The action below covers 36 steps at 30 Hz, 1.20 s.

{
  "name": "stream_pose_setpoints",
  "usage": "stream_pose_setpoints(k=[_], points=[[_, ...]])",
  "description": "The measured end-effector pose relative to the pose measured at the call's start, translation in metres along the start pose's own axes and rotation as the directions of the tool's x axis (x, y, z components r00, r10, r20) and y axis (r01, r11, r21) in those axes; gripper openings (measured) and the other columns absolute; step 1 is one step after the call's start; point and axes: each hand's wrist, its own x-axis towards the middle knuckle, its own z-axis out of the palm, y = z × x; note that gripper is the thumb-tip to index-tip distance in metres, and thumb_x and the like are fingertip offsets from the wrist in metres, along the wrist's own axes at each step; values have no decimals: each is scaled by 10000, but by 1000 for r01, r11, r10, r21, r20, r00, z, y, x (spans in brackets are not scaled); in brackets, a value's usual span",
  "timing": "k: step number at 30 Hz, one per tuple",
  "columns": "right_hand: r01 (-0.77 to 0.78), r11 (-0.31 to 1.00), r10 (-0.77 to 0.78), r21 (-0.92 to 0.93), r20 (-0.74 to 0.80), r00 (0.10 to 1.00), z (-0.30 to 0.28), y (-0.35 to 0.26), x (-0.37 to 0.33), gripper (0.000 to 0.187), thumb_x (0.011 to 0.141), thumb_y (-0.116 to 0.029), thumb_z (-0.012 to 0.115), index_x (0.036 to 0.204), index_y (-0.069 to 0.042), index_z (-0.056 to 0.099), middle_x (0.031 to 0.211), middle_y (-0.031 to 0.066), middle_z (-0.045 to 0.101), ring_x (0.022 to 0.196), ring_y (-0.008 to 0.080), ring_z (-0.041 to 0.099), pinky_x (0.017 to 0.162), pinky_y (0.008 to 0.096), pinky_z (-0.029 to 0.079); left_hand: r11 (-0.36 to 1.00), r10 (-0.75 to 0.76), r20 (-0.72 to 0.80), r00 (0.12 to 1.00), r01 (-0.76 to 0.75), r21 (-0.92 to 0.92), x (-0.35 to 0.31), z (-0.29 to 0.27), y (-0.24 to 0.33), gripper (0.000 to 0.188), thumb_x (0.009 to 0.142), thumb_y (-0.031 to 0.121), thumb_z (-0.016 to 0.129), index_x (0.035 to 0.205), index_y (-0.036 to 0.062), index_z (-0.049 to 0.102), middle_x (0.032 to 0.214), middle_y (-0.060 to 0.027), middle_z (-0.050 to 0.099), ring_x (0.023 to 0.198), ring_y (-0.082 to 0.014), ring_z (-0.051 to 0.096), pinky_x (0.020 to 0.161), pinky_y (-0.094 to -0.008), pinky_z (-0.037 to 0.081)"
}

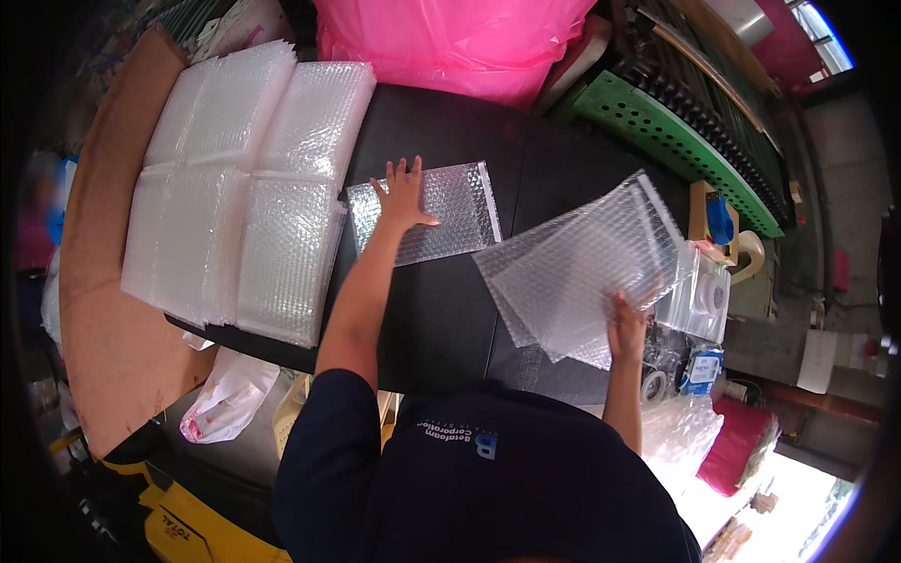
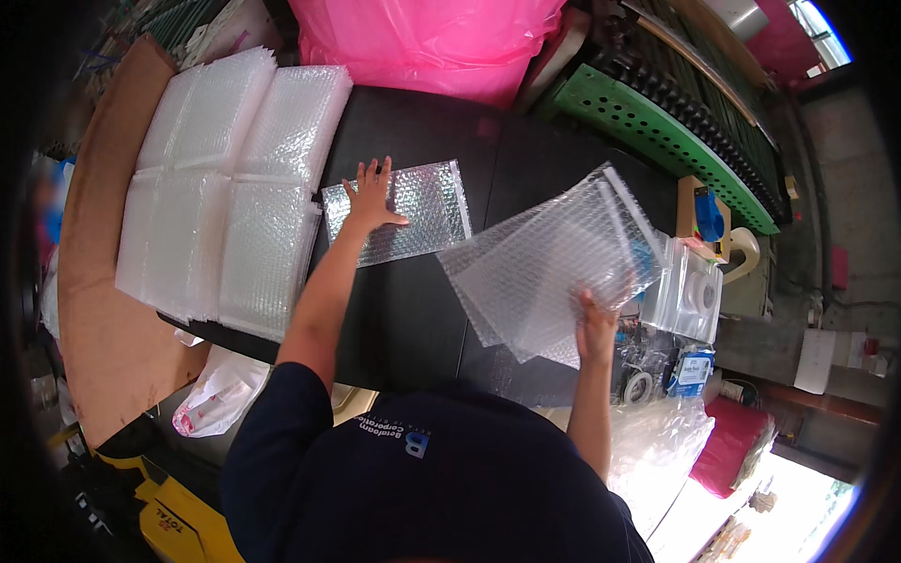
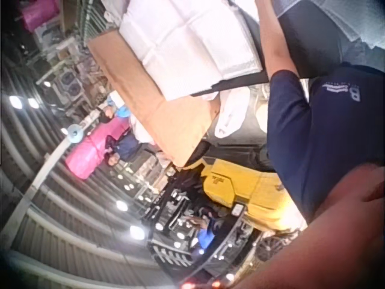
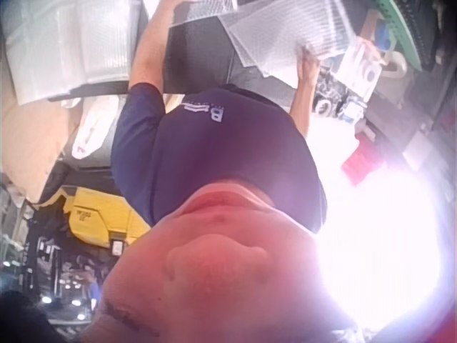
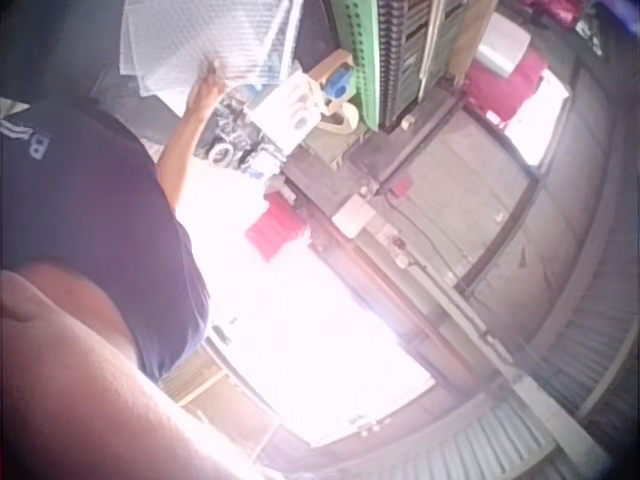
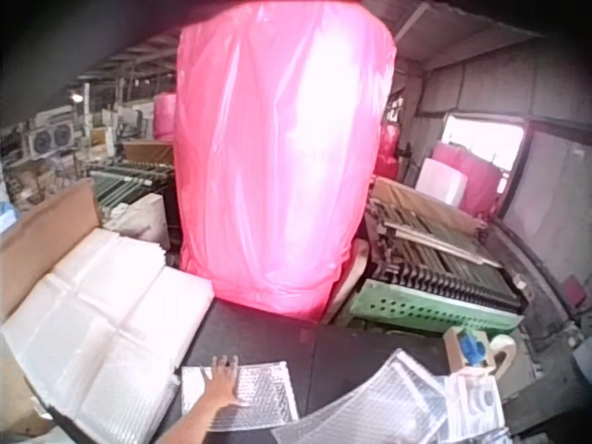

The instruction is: The person repeatedly picks up sheets of bubble wrap, applies clear tape to seal the edges, and stacks the finished pieces on a table. The person handles bubble wrap and tape throughout the clip, working at a table in a warehouse-like setting.

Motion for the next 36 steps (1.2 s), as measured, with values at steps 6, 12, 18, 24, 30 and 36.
stream_pose_setpoints(k=[6, 12, 18, 24, 30, 36], points=[[-27, 993, 8, 113, 165, 986, -38, -34, -6, 610, 762, 63, 637, 1306, -44, 382, 1125, 71, 532, 997, 159, 544, 900, 290, 444, 909, 178, 351, 920, -17, -417, 9, -59, 9, 700, 653, 442, 804, 1177, 45, 565, 1155, -129, 584, 1125, -288, 544, 950, -421, 416], [-101, 987, 131, -125, 260, 957, 46, 1, -17, 663, 765, 49, 676, 1344, -18, 360, 1272, 87, 492, 1206, 215, 445, 1058, 372, 310, 334, 535, 57, 843, -149, -931, -102, -99, 73, 568, 930, 485, 511, 1269, 30, 486, 1173, -117, 586, 1092, -211, 533, 945, -353, 403], [94, 972, -3, -213, 389, 921, 81, 18, -23, 745, 746, 12, 745, 1370, -76, 346, 1249, 85, 514, 1201, 219, 463, 1016, 376, 384, 218, 344, -71, 936, -153, -964, -156, -78, 69, 655, 709, 276, 835, 1193, -30, 517, 1143, -110, 602, 1037, -181, 576, 889, -336, 464], [81, 926, 124, -370, 500, 857, 55, 57, -25, 860, 657, 33, 802, 1377, -45, 339, 1287, 69, 510, 1226, 193, 459, 1076, 385, 325, 266, 294, 83, 952, 2, -964, -183, -22, 53, 549, 636, 82, 844, 1109, -6, 579, 1039, -74, 656, 938, -164, 615, 824, -320, 495], [-74, 945, 221, -318, 456, 862, 24, 102, -27, 601, 679, 42, 774, 1211, -19, 500, 1151, 68, 613, 1093, 170, 569, 976, 332, 433, 358, 234, 151, 960, 59, -932, -199, 15, 54, 525, 638, 83, 841, 1098, 5, 602, 1035, -80, 660, 955, -166, 612, 842, -326, 488], [170, 871, 129, -462, 547, 827, 27, 74, -40, 487, 718, 17, 755, 1157, -16, 548, 1079, 56, 645, 1043, 171, 592, 943, 310, 444, 466, 219, -18, 976, -120, -877, -211, -3, 68, 394, 691, 97, 805, 1040, 16, 642, 998, -90, 670, 956, -175, 612, 866, -336, 467]])
